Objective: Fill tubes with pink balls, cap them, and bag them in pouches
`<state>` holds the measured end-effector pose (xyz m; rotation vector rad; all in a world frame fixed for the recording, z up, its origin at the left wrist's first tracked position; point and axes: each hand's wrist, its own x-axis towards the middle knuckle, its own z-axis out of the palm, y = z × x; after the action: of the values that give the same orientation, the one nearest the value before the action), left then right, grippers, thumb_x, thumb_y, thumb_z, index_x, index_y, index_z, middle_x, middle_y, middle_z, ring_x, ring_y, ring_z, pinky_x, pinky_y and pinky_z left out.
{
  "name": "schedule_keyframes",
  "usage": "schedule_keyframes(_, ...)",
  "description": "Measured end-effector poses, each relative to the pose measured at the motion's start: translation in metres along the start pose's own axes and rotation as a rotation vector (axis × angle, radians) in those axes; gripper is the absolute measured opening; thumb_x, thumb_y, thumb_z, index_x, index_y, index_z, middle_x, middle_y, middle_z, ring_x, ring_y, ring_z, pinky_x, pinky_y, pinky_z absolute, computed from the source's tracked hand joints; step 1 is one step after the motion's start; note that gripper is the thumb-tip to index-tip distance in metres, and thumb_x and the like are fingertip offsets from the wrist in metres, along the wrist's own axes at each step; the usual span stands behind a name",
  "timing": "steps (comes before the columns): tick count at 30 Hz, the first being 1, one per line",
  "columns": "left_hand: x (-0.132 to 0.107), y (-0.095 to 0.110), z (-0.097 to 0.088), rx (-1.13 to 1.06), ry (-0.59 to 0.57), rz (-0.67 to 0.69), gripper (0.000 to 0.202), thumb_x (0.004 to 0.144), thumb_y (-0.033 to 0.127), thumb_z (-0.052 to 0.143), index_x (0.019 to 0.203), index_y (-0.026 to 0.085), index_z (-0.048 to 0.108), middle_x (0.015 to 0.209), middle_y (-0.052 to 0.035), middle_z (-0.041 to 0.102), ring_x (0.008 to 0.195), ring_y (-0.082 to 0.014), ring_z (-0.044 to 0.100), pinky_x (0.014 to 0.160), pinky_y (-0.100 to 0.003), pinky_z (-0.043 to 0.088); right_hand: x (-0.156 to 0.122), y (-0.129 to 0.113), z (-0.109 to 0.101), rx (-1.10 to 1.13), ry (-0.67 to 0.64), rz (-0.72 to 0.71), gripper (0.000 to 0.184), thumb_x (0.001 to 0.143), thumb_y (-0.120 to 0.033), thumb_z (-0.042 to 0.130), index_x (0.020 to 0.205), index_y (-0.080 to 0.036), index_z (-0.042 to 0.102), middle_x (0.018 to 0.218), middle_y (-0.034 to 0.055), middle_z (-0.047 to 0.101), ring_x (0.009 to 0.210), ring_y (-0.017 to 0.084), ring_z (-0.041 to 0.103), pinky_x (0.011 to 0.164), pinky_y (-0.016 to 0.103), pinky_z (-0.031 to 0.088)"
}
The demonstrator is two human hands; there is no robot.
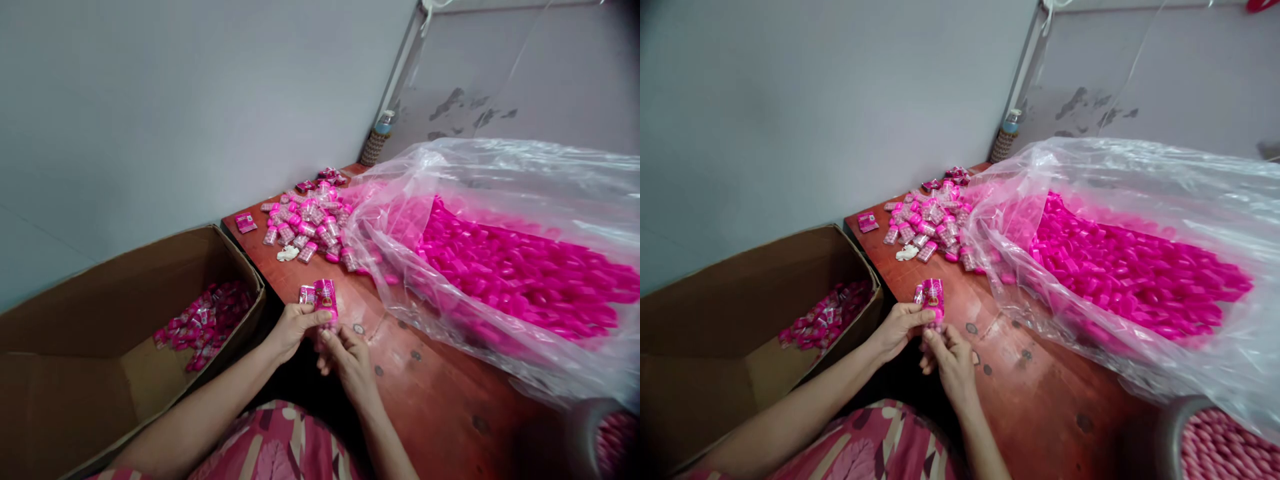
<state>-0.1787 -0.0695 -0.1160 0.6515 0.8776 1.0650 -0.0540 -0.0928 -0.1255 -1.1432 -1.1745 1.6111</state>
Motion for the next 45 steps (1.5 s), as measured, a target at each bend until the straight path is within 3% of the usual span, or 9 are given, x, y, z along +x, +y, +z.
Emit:
schedule_keyframes(3,-0.002,0.002,-0.001,-0.003,-0.021,-0.021,0.025,0.064,0.030,0.067,0.065,0.005,0.063,0.054,-0.0045,0.058,0.042,-0.0103,0.050,0.042,-0.022,0.039,0.000,0.001,-0.001,0.087,-0.044,0.055,0.027,0.077,-0.041,0.054,0.076,-0.015,0.051,0.059,-0.0004,0.058,0.036,0.007,0.050,0.032,0.015,0.037)
schedule_keyframes(8,-0.006,0.001,0.003,-0.014,0.039,-0.022,0.023,0.061,0.027,0.070,0.067,0.006,0.065,0.060,-0.0066,0.062,0.051,-0.0125,0.055,0.051,-0.024,0.042,-0.002,-0.001,0.000,-0.210,0.119,-0.044,0.024,0.074,-0.039,0.058,0.072,-0.016,0.053,0.048,-0.0036,0.054,0.037,0.008,0.050,0.035,0.015,0.039)
schedule_keyframes(12,-0.010,-0.001,0.005,-0.038,0.005,-0.032,0.025,0.065,0.030,0.066,0.063,0.005,0.062,0.049,-0.0039,0.056,0.040,-0.0113,0.049,0.043,-0.024,0.038,0.001,-0.001,-0.001,0.032,-0.039,0.071,0.027,0.076,-0.041,0.056,0.071,-0.015,0.051,0.055,-0.0016,0.057,0.032,0.006,0.047,0.028,0.014,0.034)
schedule_keyframes(15,-0.014,-0.003,0.005,-0.060,-0.018,-0.041,0.026,0.067,0.030,0.064,0.059,0.006,0.060,0.046,-0.0034,0.053,0.040,-0.0107,0.048,0.044,-0.023,0.038,0.000,0.000,0.000,0.085,-0.043,0.092,0.026,0.075,-0.040,0.057,0.074,-0.014,0.052,0.053,-0.0022,0.057,0.031,0.006,0.046,0.029,0.014,0.033)
schedule_keyframes(21,-0.016,-0.011,0.003,-0.139,0.046,-0.065,0.028,0.069,0.035,0.063,0.067,0.007,0.062,0.053,-0.0030,0.054,0.042,-0.0096,0.047,0.041,-0.022,0.037,-0.008,0.001,0.006,-0.134,0.036,0.001,0.025,0.077,-0.041,0.054,0.072,-0.016,0.053,0.048,-0.0043,0.053,0.033,0.007,0.046,0.032,0.016,0.036)
schedule_keyframes(25,-0.015,-0.014,0.001,-0.180,0.134,-0.040,0.022,0.063,0.026,0.069,0.069,0.006,0.063,0.061,-0.0044,0.058,0.053,-0.0090,0.052,0.053,-0.021,0.041,-0.010,0.004,0.007,-0.340,0.097,-0.084,0.021,0.075,-0.039,0.057,0.078,-0.018,0.056,0.050,-0.0043,0.053,0.038,0.009,0.050,0.035,0.017,0.039)
schedule_keyframes(33,-0.023,-0.012,-0.004,-0.100,-0.075,-0.139,0.027,0.066,0.033,0.064,0.068,0.006,0.062,0.049,-0.0013,0.051,0.038,-0.0082,0.042,0.039,-0.022,0.035,-0.012,0.011,0.009,0.243,-0.077,0.104,0.025,0.074,-0.039,0.058,0.069,-0.015,0.051,0.057,-0.0021,0.058,0.034,0.006,0.048,0.030,0.014,0.035)
schedule_keyframes(39,-0.023,-0.006,-0.004,-0.121,0.110,-0.049,0.031,0.068,0.034,0.065,0.078,0.005,0.064,0.063,-0.0068,0.060,0.049,-0.0091,0.049,0.048,-0.021,0.037,-0.018,0.011,0.008,0.340,-0.032,0.083,0.030,0.074,-0.032,0.060,0.099,-0.017,0.054,0.079,0.0026,0.062,0.060,0.011,0.061,0.055,0.023,0.051)
schedule_keyframes(45,-0.022,-0.004,0.002,-0.168,0.175,0.024,0.028,0.065,0.035,0.067,0.072,0.008,0.064,0.063,-0.0057,0.060,0.055,-0.0116,0.052,0.056,-0.024,0.041,-0.023,0.011,0.014,0.238,0.123,0.047,0.026,0.073,-0.032,0.063,0.092,-0.016,0.055,0.076,0.0020,0.064,0.060,0.013,0.062,0.056,0.025,0.053)
